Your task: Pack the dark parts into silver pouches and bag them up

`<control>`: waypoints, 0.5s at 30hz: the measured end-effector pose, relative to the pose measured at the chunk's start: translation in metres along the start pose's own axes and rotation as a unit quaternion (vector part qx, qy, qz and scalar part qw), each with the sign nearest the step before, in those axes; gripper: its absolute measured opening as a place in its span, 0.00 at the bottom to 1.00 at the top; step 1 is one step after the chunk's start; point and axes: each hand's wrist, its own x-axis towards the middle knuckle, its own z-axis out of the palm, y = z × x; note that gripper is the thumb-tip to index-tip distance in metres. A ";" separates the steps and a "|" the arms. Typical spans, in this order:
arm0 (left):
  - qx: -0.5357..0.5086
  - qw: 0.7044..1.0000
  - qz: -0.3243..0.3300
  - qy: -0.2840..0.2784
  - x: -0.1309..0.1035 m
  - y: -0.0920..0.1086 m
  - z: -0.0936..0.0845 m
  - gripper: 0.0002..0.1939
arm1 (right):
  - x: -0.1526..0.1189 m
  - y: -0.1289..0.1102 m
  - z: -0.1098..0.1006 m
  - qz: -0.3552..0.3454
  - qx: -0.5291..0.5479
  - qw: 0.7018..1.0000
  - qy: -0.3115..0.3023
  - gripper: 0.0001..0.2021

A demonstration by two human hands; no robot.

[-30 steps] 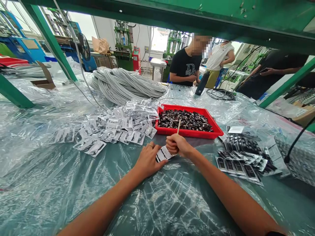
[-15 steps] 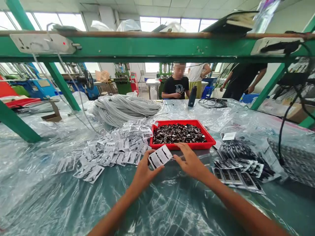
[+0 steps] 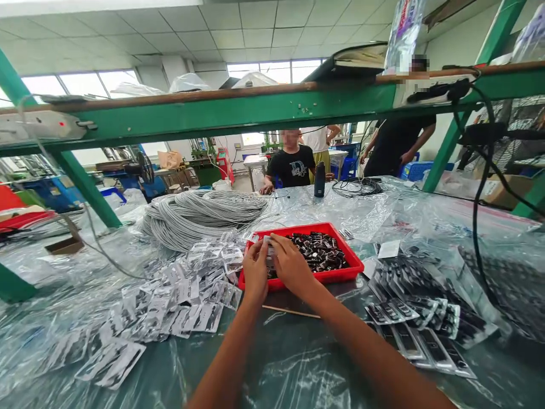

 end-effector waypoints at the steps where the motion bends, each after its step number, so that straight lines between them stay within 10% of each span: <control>1: -0.001 1.000 -0.001 0.006 0.000 -0.003 0.003 0.24 | -0.001 0.003 0.003 0.017 0.008 1.000 0.000 0.19; 15: 0.088 0.981 -0.077 -0.158 0.020 -0.011 -0.026 0.21 | -0.002 0.047 -0.003 0.183 0.160 0.969 -0.042 0.06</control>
